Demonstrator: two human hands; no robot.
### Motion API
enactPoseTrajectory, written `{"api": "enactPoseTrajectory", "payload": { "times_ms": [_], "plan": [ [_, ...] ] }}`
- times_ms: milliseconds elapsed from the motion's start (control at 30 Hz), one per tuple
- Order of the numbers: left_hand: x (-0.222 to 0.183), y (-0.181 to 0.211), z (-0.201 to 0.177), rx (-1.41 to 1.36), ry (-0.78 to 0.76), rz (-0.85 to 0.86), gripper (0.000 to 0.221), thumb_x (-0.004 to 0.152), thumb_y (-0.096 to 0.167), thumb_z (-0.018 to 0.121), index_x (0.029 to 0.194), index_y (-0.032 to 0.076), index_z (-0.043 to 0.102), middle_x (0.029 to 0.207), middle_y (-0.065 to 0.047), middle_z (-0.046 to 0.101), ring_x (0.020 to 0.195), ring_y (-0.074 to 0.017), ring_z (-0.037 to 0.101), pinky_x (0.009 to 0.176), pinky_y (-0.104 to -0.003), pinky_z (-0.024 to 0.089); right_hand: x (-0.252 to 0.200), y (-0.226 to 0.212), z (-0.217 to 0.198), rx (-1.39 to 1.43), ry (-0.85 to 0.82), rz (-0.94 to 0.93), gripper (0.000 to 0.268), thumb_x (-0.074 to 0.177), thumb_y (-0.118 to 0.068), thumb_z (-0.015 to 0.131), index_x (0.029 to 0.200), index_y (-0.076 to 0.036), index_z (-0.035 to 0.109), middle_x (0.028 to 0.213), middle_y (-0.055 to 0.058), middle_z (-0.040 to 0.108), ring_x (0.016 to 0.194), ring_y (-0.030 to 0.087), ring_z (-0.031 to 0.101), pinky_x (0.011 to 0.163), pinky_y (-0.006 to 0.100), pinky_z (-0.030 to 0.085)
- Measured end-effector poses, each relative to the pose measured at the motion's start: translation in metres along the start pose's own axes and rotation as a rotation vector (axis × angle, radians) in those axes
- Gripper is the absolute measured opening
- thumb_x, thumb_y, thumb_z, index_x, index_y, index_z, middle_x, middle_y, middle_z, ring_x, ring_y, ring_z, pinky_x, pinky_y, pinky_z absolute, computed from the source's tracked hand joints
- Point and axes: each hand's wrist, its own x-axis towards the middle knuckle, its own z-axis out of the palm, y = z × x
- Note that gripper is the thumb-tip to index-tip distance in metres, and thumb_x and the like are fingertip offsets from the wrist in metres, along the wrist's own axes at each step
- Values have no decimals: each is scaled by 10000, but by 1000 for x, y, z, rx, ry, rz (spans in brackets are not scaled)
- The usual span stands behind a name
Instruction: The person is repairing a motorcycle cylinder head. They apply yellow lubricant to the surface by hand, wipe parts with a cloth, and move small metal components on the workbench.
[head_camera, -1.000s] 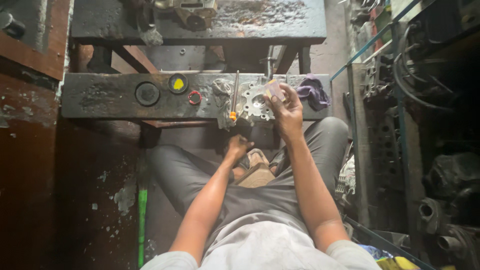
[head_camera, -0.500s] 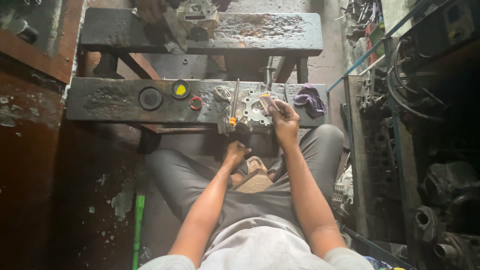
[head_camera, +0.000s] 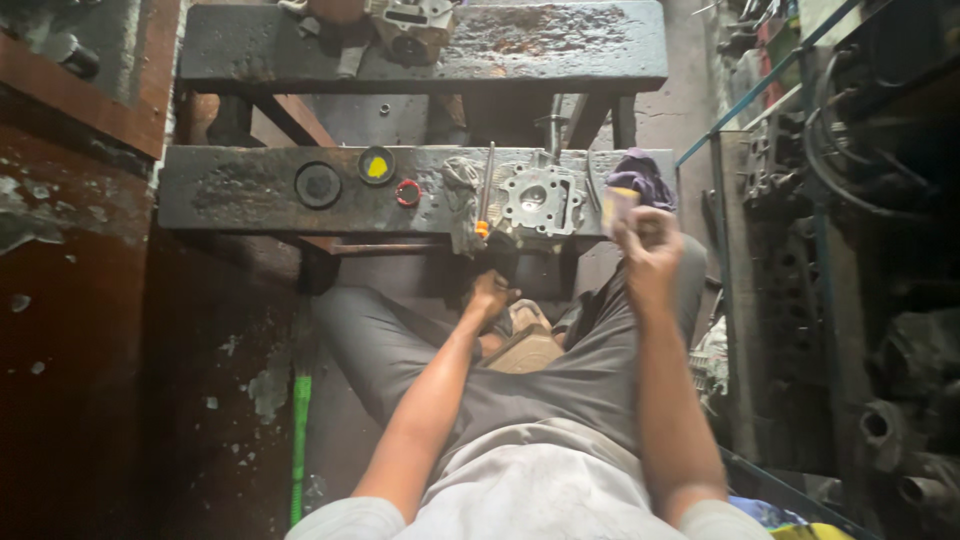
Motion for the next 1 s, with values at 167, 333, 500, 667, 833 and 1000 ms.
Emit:
{"api": "enactPoseTrajectory", "payload": {
  "times_ms": [167,333,500,667,833,1000],
  "plan": [
    [10,-9,2,120,-37,397,368,825,109,612,1155,-20,715,1091,-253,760,1020,-359,735,881,-413,566,-66,-15,-73,-726,277,-227,288,969,36,681,1250,16,623,1150,130,612,1021,266,630,913,398,529],
    [28,-5,19,200,43,218,319,858,183,624,1080,-29,709,1056,-304,722,1040,-454,688,890,-481,538,-178,23,-137,-1203,281,-156,230,946,23,621,1172,6,658,1142,247,611,1087,420,623,965,478,507],
    [27,-10,22,182,-3,88,353,885,283,674,1058,-25,693,1062,-296,722,1060,-437,687,895,-474,536,-286,68,-171,-929,154,448,437,969,-72,594,1404,-26,605,1306,234,669,1223,385,644,1015,416,491],
    [24,-6,21,120,5,124,498,842,267,696,1235,-30,622,1150,-290,687,1119,-424,649,936,-458,511,-339,59,-199,-798,-57,858,416,926,-73,631,1337,-12,635,1253,196,712,1182,304,682,992,367,511],
    [-12,20,6,536,-173,-23,482,876,329,665,1178,-44,707,1169,-310,683,1147,-434,664,953,-469,525,-363,29,-218,-860,-280,983,384,867,-59,683,1249,-17,705,1158,161,770,1095,237,726,956,340,542],
    [-116,96,12,641,-346,381,544,973,509,617,955,-29,699,972,-260,721,955,-418,703,838,-512,544,-348,27,-217,-769,-253,891,354,809,-44,735,1160,-22,775,1063,126,828,1008,169,770,920,312,573]
  ]
}}
